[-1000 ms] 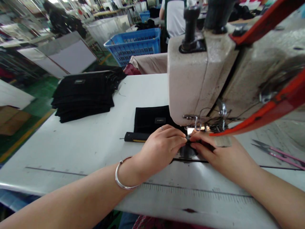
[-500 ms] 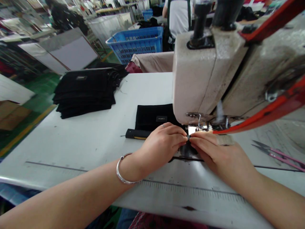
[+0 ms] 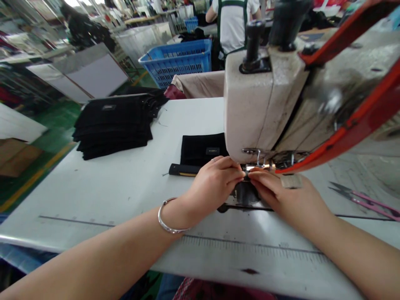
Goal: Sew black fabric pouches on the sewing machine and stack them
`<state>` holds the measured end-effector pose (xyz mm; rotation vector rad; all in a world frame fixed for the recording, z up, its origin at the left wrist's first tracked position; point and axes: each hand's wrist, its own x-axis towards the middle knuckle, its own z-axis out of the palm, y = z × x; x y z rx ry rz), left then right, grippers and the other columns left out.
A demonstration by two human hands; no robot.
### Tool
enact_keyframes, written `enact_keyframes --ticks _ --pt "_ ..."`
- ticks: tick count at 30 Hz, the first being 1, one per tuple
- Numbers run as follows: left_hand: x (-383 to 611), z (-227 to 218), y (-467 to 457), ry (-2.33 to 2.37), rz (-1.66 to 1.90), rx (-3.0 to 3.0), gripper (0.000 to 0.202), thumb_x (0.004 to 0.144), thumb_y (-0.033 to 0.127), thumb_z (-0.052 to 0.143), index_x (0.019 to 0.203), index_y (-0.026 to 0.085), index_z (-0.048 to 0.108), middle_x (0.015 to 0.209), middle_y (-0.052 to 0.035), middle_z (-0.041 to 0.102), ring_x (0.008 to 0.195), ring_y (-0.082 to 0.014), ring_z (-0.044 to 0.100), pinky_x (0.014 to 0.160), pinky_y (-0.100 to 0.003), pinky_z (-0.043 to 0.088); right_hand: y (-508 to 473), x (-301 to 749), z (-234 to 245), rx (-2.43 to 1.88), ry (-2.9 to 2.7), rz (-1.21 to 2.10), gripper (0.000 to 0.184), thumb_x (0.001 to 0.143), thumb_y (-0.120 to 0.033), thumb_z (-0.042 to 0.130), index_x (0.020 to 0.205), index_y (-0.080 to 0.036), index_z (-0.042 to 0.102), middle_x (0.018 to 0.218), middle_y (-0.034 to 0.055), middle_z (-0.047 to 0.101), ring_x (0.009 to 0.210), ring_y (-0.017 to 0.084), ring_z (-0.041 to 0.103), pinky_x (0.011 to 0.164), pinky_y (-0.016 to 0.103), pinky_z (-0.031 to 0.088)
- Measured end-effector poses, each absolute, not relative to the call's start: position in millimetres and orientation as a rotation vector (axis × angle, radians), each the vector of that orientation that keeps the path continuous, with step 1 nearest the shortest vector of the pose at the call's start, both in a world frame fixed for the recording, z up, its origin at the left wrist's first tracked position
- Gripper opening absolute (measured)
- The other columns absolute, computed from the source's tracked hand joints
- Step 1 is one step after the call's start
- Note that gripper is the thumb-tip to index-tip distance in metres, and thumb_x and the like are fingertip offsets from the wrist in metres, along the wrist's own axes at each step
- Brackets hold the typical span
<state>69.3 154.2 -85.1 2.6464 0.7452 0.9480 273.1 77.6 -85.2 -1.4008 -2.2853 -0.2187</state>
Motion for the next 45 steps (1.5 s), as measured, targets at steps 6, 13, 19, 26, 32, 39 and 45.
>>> enact_keyframes --ticks 6,13,19,26,32,39,45 --pt "70 -83 153 0.768 0.964 2.657 0.009 0.093 0.017 0.066 0.088 0.017 0.074 0.09 -0.0011 0.076 0.084 -0.0152 0.068 0.086 -0.029 0.057 79 273 -85 -1.409 -2.293 -0.193 0.02 0.1 -0.021 0.049 0.107 -0.017 0.067 0.105 0.0063 0.075 0.091 0.025 0.07 0.078 0.037 0.053" --pt "72 -85 155 0.798 0.963 2.657 0.011 0.093 0.017 0.066 0.086 0.018 0.074 0.09 -0.0004 0.076 0.083 -0.0148 0.069 0.084 -0.03 0.057 80 275 -92 -1.464 -2.264 -0.121 0.018 0.097 -0.021 0.055 0.11 -0.016 0.067 0.109 0.0091 0.075 0.093 0.027 0.07 0.074 0.038 0.054" --pt "72 -86 156 0.826 0.914 2.674 0.008 0.092 0.019 0.068 0.088 0.019 0.075 0.094 -0.0005 0.076 0.086 -0.0153 0.069 0.085 -0.03 0.057 83 276 -97 -1.453 -2.238 -0.129 0.02 0.1 -0.026 0.051 0.105 -0.018 0.069 0.105 0.0079 0.075 0.092 0.025 0.069 0.075 0.037 0.055" --pt "72 -88 155 0.849 0.902 2.644 0.009 0.092 0.018 0.069 0.087 0.021 0.076 0.094 -0.0006 0.076 0.088 -0.0163 0.07 0.085 -0.031 0.056 84 274 -100 -1.443 -2.199 -0.096 0.017 0.097 -0.022 0.055 0.101 -0.02 0.071 0.098 0.0069 0.075 0.089 0.024 0.067 0.077 0.037 0.054" --pt "70 -90 153 0.867 0.855 2.625 0.01 0.09 0.017 0.069 0.087 0.022 0.077 0.098 -0.0006 0.077 0.091 -0.0164 0.07 0.088 -0.03 0.057 84 272 -103 -1.402 -2.168 -0.063 0.017 0.097 -0.024 0.056 0.101 -0.021 0.072 0.099 0.0067 0.075 0.089 0.023 0.067 0.078 0.036 0.052" --pt "69 -85 161 0.814 0.867 2.69 0.008 0.091 0.021 0.068 0.093 0.022 0.076 0.095 -0.0025 0.076 0.09 -0.0185 0.07 0.086 -0.031 0.058 90 274 -96 -1.341 -2.175 -0.068 0.017 0.096 -0.02 0.057 0.106 -0.02 0.07 0.105 0.0084 0.073 0.095 0.022 0.063 0.084 0.035 0.05" --pt "43 -89 179 0.557 0.762 3.081 0.031 0.093 0.015 0.045 0.099 0.021 0.075 0.106 -0.0085 0.075 0.098 -0.0282 0.068 0.09 -0.045 0.056 83 276 -72 -1.402 -2.326 -0.204 0.013 0.092 -0.025 0.061 0.082 -0.021 0.068 0.088 0.003 0.072 0.082 0.018 0.061 0.078 0.031 0.047"
